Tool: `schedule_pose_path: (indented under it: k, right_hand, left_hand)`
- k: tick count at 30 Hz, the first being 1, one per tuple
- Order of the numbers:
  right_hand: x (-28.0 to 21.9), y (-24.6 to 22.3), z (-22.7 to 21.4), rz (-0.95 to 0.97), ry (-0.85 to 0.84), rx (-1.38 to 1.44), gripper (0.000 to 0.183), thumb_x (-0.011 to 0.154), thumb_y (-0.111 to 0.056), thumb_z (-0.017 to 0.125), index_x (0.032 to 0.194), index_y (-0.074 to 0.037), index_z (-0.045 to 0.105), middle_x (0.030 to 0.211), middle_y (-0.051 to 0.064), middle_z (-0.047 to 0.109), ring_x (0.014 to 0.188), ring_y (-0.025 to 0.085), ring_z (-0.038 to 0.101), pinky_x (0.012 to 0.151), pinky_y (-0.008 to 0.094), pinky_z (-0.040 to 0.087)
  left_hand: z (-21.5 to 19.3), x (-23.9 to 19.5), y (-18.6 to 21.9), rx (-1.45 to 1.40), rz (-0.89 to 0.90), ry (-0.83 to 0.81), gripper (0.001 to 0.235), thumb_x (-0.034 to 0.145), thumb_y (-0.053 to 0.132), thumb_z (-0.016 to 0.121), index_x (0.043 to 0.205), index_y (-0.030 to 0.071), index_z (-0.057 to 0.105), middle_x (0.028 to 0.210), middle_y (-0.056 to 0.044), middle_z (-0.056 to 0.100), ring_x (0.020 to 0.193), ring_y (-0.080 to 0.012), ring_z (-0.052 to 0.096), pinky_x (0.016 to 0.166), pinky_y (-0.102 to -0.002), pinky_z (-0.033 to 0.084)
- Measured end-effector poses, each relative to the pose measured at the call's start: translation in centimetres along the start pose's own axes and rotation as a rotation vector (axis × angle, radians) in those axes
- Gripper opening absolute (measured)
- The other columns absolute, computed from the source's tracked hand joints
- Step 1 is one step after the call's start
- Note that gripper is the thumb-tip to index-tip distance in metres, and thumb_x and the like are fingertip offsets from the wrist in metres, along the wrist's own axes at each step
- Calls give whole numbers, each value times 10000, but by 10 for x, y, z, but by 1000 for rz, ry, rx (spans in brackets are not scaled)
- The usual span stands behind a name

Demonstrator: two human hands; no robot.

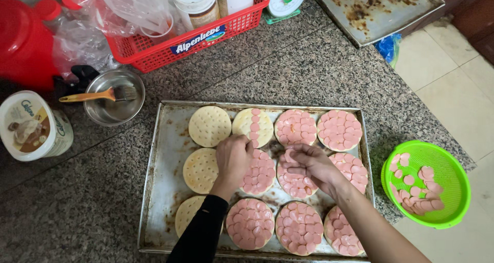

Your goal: The person places pink heart-shaped toppings onto round dough bases arranged on a baking tray. They then retrieve baked bread rolls from an oven using a cloth and tongs, and place them on a cooling rack.

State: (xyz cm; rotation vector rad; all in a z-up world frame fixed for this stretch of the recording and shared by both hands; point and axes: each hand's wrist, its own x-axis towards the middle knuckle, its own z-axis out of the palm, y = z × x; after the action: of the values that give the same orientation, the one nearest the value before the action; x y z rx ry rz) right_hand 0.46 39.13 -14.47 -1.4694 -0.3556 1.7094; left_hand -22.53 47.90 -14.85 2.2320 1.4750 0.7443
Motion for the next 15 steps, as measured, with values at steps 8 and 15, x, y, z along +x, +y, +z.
schedule_pose_path:
  k: [8,15]
  right_hand:
    - [6,-1,14,-4,-18,21,281,980,-131,629,1215,24,620,1104,166,742,971,274,757,827,361,628]
    - [15,-11,32,-89,-104,-8,289,974,-61,576,1254,5,596,1082,106,654,981,285,772,873,365,639]
  left_hand:
    - [-10,2,8,49,12,-3,188,864,191,737,785,21,726,781,-155,680,735,-353,676,690,-481,526]
    - [-42,8,32,-444,-63,-83,163,873,232,707,913,77,742,896,-89,727,761,-257,732,681,-368,593]
